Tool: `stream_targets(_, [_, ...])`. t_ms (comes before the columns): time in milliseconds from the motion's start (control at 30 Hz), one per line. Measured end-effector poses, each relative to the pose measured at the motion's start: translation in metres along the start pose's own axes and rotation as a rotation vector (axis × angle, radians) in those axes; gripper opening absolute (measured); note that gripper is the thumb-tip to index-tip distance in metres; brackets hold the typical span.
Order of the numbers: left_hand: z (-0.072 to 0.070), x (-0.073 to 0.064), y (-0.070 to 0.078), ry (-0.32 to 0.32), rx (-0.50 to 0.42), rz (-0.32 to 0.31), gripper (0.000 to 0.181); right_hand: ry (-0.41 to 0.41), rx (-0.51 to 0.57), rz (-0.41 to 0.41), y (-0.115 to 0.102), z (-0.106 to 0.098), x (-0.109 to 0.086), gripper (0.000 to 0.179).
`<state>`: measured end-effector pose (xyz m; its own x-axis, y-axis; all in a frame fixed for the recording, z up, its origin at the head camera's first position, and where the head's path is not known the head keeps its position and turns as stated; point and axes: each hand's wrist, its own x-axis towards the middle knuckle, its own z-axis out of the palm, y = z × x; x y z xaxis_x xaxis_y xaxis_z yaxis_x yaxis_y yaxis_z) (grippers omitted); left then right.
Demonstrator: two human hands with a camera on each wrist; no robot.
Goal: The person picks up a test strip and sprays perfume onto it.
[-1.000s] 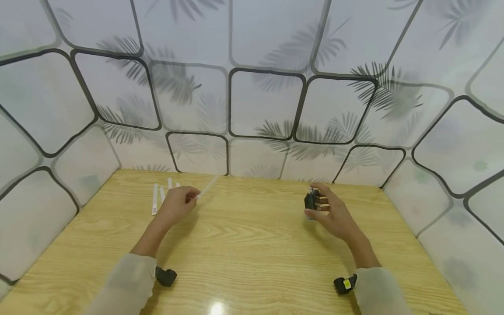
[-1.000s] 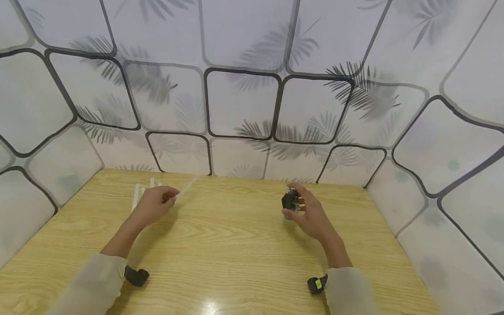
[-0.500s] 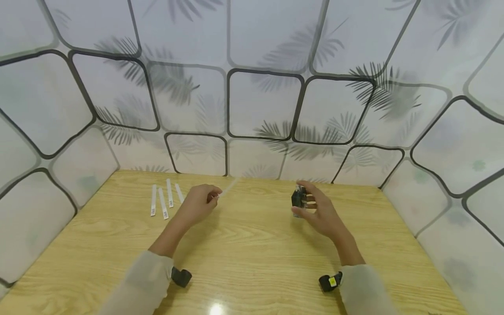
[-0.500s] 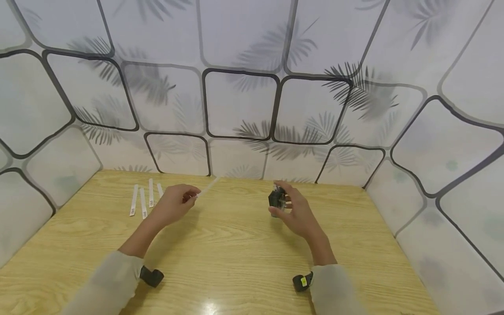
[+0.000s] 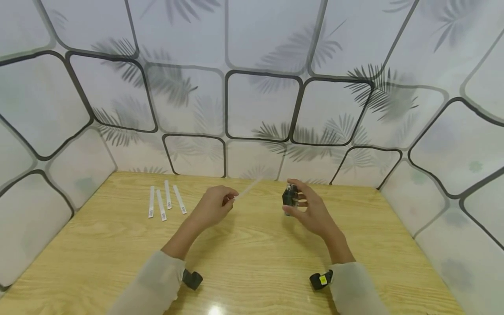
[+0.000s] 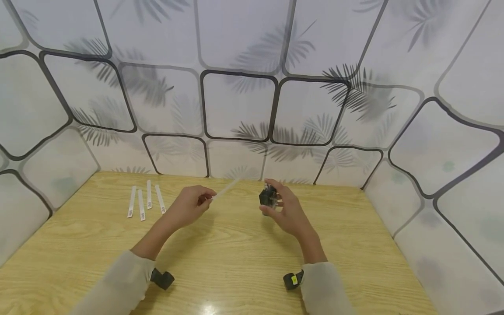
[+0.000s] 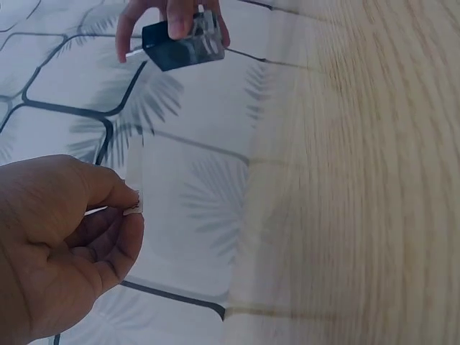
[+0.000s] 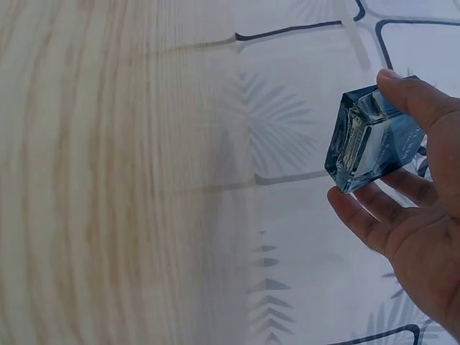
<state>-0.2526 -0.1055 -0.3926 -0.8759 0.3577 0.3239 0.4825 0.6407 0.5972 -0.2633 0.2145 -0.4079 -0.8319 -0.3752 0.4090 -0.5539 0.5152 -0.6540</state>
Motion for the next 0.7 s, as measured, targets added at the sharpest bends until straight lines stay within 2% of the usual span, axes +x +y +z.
stream_targets(367, [0.004, 0.001, 0.019, -0.001, -0.018, 0.057, 0.020, 0.001, -0.066, -0.035, -0.008, 0.005, 0.001, 0.076])
stream_targets(700, [0.006, -0.001, 0.030, -0.005, -0.016, 0.120, 0.022, 0.005, -0.094, -0.050, -0.017, 0.004, 0.002, 0.077])
